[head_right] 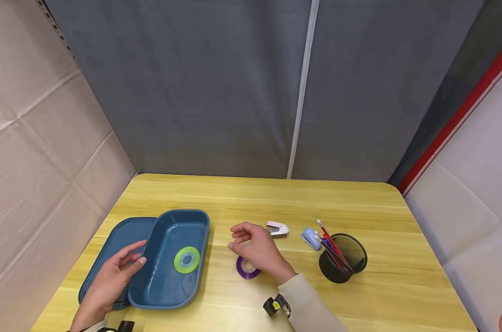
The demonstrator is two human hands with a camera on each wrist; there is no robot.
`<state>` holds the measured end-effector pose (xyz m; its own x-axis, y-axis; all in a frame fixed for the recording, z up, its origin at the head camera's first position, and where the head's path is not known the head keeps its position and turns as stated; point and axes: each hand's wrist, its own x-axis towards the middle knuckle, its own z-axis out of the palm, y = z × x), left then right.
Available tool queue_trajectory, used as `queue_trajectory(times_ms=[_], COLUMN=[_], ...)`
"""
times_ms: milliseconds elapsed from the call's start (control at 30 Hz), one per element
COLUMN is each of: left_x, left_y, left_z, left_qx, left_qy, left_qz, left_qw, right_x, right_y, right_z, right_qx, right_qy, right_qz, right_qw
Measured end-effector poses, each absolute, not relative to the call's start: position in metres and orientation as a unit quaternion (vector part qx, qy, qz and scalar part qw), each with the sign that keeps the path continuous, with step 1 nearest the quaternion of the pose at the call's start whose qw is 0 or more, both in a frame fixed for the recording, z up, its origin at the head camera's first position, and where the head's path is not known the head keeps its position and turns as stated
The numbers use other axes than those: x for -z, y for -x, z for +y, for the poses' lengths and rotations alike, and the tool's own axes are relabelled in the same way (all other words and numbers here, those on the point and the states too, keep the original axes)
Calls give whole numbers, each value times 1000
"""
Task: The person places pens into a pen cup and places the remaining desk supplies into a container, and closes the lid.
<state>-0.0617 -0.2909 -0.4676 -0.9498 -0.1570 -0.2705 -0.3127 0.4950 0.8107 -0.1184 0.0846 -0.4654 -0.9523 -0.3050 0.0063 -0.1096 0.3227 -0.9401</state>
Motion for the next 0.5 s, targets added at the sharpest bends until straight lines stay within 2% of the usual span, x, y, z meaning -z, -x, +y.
queue_trajectory(times_ms=[500], left_x=[469], left_y=[62], left_z=[-291], left_qx=[-486], left_qy=[142], left_qz=[859], left_qw=[81], right_x=[482], right_y=[114], right_z=[111], right_qx=[509], right_qy=[116], right_qz=[850], right_qw=[75])
